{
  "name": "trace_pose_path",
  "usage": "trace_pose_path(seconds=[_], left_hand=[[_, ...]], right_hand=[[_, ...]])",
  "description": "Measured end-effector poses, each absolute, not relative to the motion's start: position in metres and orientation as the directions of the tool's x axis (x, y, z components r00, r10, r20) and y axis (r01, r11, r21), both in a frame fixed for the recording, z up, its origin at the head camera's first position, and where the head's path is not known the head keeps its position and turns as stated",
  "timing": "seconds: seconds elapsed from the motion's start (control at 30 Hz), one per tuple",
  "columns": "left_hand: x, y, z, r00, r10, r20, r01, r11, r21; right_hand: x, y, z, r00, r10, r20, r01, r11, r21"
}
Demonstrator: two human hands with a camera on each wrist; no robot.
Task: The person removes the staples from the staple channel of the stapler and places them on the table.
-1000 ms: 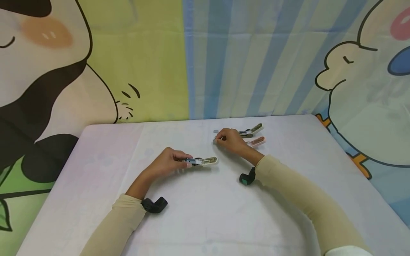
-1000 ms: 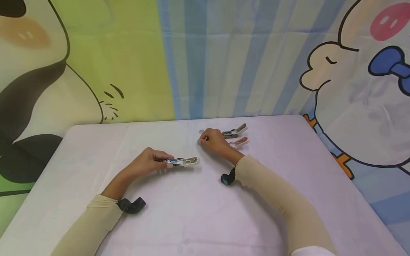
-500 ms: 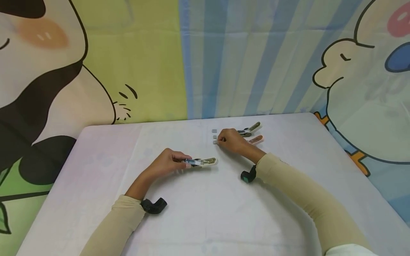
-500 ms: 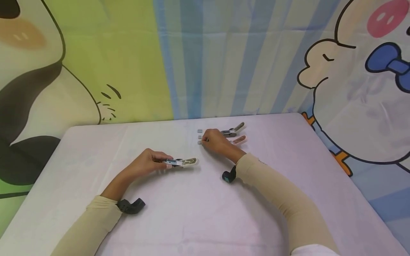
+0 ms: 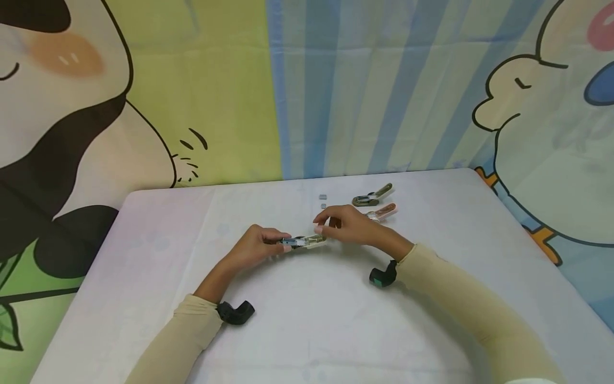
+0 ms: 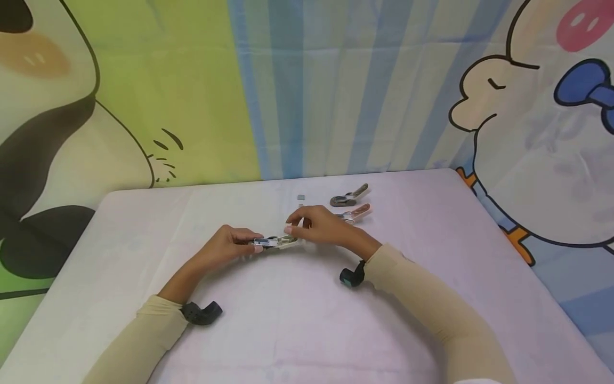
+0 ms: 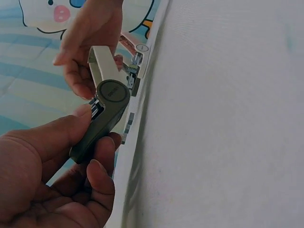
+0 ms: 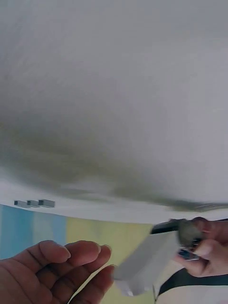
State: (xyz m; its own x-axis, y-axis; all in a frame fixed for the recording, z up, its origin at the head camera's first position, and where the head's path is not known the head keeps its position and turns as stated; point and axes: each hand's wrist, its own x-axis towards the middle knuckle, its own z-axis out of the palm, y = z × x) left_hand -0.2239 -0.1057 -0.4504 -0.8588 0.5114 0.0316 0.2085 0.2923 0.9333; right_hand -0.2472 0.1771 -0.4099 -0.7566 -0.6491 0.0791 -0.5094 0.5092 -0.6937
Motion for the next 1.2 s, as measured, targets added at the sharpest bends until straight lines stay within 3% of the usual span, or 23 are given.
trace_pose_path(seconds=[0.13,0.33,0.5,0.77,1.2], left_hand=[[-0.223,-0.101,-0.450,-0.874,0.482,0.060,0.217,0.278,0.936],[-0.221,-0.093,-0.448,-0.863,0.499,0.082,0.232,0.248,0.941],[-0.218,-0.083,-0.443,-0.816,0.575,0.056,0.267,0.289,0.919],[-0.221,-0.057,-0.440,-0.722,0.686,0.086,0.470,0.396,0.789],[-0.234,0.016,-0.437,-0.664,0.745,0.061,0.582,0.464,0.667]], right_hand=[[-0.237,0.179,-0.407,-0.708,-0.700,0.094,-0.560,0.476,-0.678],[-0.230,0.190,-0.400,-0.697,-0.705,0.133,-0.618,0.495,-0.611],[-0.224,0.204,-0.393,-0.694,-0.714,0.093,-0.607,0.511,-0.608],[-0.214,0.225,-0.384,-0.678,-0.735,0.021,-0.603,0.539,-0.589],[-0.213,0.275,-0.378,-0.752,-0.655,-0.074,-0.553,0.687,-0.471]])
